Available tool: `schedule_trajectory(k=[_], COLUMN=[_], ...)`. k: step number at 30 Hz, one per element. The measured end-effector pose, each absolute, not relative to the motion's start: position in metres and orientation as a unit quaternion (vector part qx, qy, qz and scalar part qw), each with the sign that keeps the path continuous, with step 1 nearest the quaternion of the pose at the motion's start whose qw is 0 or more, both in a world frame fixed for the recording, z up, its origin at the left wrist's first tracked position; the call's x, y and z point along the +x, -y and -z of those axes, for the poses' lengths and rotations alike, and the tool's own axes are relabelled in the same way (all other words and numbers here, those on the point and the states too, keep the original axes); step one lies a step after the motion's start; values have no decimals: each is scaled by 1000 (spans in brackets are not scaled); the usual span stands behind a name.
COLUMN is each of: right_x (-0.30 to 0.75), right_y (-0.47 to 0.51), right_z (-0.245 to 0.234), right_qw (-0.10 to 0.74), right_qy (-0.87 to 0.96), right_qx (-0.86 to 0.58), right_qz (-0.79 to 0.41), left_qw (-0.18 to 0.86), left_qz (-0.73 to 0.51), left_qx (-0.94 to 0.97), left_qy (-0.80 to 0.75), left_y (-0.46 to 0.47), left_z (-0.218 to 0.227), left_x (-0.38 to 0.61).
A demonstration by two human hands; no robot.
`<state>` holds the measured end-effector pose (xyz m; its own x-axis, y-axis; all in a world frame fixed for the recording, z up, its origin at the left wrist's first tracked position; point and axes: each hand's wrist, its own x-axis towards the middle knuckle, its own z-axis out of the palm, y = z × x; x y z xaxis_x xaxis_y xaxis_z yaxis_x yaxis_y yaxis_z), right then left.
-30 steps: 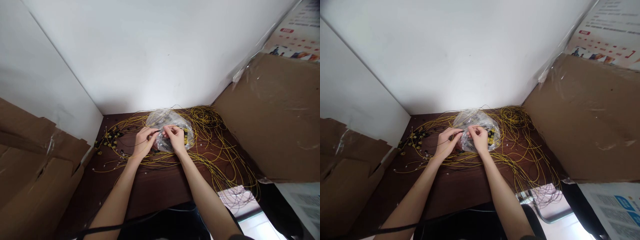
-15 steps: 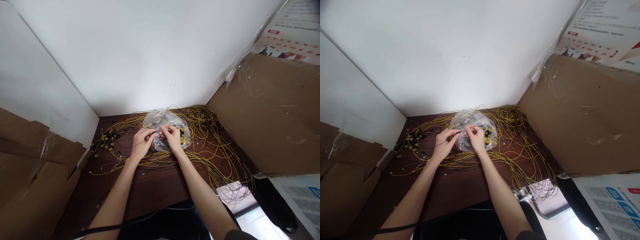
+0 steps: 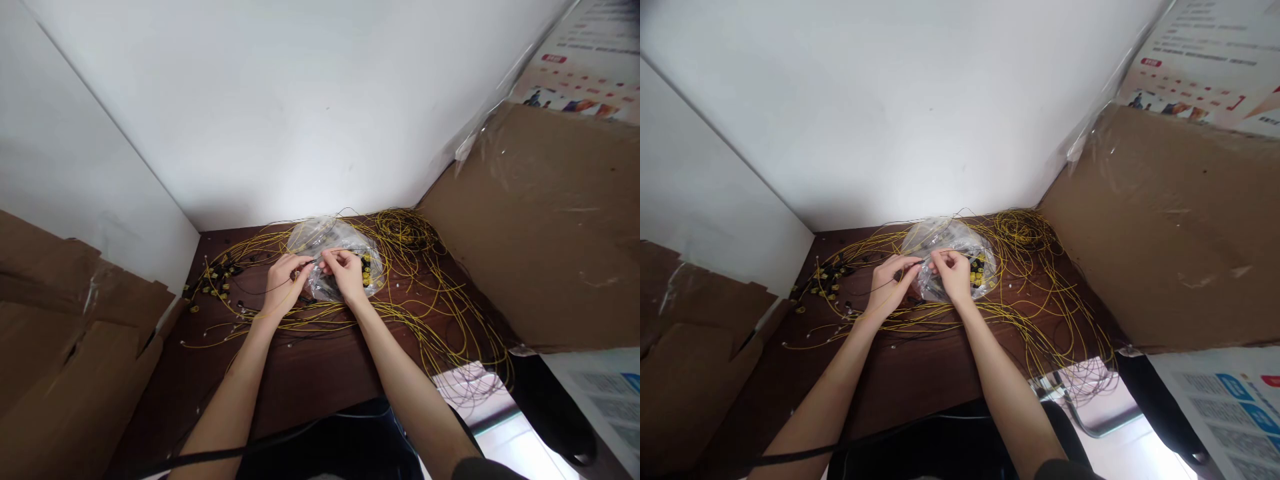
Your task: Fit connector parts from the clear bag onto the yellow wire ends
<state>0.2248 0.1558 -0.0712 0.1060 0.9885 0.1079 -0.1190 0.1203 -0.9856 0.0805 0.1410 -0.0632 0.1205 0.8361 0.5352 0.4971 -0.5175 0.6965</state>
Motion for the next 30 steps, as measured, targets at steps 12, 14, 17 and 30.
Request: schedule_trajectory(k=[12,14,17,30], right_x=[225,225,225,225], right_y=[-156,-155,-155,-154], right_z=[70,70,70,70], right_qw=[579,580,585,583], right_qy=[470,469,467,465], right_qx=[-469,-469,-461,-466], right_qz=[-473,-473,-477,-475], left_qw=[175,175,176,185], left_qz=[-469,-467,-464,-455], left_qx=[736,739,740,743], left_qy=[-455,-453,-454,-454], left_y=[-141,-141,-141,-140], left_z=[63,63,63,63], left_x=[80,80,80,80])
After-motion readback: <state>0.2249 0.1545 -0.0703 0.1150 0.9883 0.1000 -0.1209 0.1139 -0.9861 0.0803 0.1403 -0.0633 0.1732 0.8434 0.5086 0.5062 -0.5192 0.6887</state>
